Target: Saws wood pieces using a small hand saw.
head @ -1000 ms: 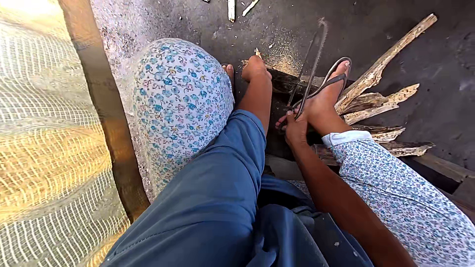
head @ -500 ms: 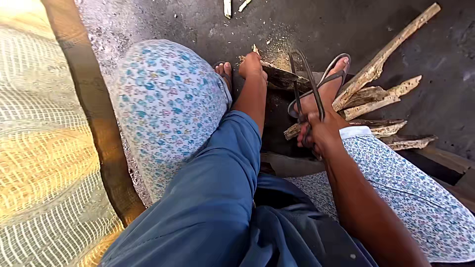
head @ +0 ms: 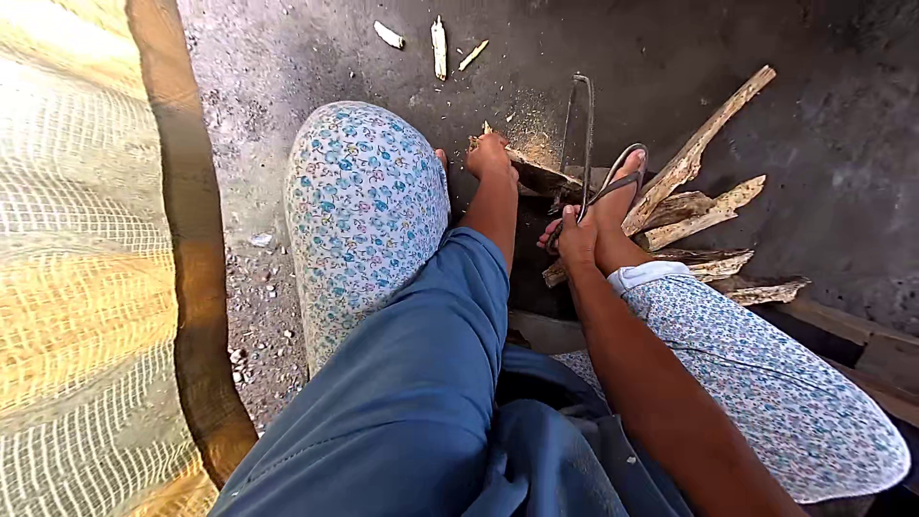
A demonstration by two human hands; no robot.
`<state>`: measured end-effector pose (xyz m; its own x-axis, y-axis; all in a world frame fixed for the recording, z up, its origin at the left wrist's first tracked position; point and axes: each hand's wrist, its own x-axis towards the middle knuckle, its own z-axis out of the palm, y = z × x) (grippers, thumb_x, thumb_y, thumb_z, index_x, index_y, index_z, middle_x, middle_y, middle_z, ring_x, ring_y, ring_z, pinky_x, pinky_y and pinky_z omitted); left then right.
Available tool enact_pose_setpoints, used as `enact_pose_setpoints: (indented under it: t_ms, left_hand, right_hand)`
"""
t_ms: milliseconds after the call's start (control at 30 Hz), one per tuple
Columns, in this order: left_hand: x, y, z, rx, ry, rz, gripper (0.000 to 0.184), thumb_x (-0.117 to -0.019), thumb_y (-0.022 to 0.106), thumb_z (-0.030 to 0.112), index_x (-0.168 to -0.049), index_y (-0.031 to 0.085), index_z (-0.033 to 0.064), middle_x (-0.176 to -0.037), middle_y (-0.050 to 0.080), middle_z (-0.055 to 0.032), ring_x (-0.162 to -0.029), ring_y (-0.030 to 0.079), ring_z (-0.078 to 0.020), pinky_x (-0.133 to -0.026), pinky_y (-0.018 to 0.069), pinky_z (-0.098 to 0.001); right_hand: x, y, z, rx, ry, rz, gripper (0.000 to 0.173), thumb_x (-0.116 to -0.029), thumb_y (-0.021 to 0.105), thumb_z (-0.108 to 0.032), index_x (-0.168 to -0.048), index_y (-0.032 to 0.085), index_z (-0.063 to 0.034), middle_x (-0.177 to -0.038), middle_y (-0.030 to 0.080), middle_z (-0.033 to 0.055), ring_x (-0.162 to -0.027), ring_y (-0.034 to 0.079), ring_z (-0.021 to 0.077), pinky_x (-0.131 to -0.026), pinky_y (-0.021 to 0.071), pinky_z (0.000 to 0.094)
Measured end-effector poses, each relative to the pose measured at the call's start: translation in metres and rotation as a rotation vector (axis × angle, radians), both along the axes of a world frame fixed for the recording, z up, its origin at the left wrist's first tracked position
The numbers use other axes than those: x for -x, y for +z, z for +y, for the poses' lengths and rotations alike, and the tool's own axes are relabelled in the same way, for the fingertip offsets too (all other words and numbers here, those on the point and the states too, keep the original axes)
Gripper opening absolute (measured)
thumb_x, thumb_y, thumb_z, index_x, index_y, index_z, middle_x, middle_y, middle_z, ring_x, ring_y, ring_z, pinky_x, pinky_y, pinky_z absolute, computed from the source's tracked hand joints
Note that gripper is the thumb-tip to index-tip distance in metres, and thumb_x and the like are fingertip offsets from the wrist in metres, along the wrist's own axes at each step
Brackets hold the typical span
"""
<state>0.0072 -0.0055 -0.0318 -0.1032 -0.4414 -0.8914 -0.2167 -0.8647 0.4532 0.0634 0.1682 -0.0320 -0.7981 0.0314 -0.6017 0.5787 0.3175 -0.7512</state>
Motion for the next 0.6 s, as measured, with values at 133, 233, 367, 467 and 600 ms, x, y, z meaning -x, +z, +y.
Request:
enact_pose_setpoints:
  t_ms: [133, 233, 367, 467, 600]
  left_hand:
    - [0.005, 0.003, 0.001, -0.026, -0.013, -0.109, 0.045, -0.0862, 0.070, 0.007, -0.129, 0.057, 0.0007, -0.123, 0.057, -0.0197, -0.109, 0.057, -0.0297, -0.083, 0.0522, -0.0502]
    - [0.009, 0.004, 0.004, 0.036, -0.029, -0.006, 0.046, -0.0891, 0.068, 0.003, -0.134, 0.057, 0.0024, -0.121, 0.060, -0.0218, -0.107, 0.059, -0.0327, -0.083, 0.0523, -0.0531]
    - [0.006, -0.006, -0.006, 0.006, -0.047, 0.017, 0.049, -0.0881, 0.067, 0.002, -0.135, 0.054, -0.0013, -0.125, 0.058, -0.0226, -0.111, 0.057, -0.0330, -0.087, 0.0518, -0.0536]
    - [0.007, -0.014, -0.004, -0.008, -0.052, -0.058, 0.038, -0.0854, 0.070, 0.002, -0.122, 0.059, -0.0035, -0.123, 0.058, -0.0215, -0.111, 0.057, -0.0318, -0.086, 0.0518, -0.0532]
    - [0.007, -0.014, -0.010, -0.003, -0.055, -0.088, 0.036, -0.0852, 0.070, 0.003, -0.120, 0.061, -0.0017, -0.122, 0.058, -0.0201, -0.111, 0.056, -0.0300, -0.086, 0.0509, -0.0521]
  right_hand:
    - [0.024, 0.041, -0.008, -0.139, 0.060, -0.161, 0.022, -0.1136, 0.040, -0.026, -0.125, 0.042, -0.0067, -0.067, 0.055, 0.0069, -0.047, 0.060, 0.0192, -0.046, 0.0576, 0.0383]
    - [0.031, 0.054, -0.003, -0.171, 0.091, -0.210, 0.026, -0.1137, 0.040, -0.029, -0.128, 0.041, -0.0076, -0.068, 0.056, 0.0069, -0.048, 0.060, 0.0190, -0.046, 0.0569, 0.0379]
    - [0.007, 0.082, 0.015, -0.176, 0.120, -0.257, 0.027, -0.1141, 0.037, -0.029, -0.127, 0.042, -0.0064, -0.067, 0.055, 0.0058, -0.046, 0.059, 0.0181, -0.046, 0.0569, 0.0363]
    - [-0.017, 0.107, 0.023, -0.168, 0.066, -0.275, 0.021, -0.1140, 0.038, -0.023, -0.121, 0.044, -0.0039, -0.063, 0.055, 0.0065, -0.045, 0.060, 0.0184, -0.043, 0.0578, 0.0356]
    - [-0.037, 0.131, 0.026, -0.178, 0.065, -0.307, 0.017, -0.1138, 0.038, -0.020, -0.120, 0.041, -0.0046, -0.065, 0.056, 0.0068, -0.046, 0.062, 0.0194, -0.044, 0.0588, 0.0363]
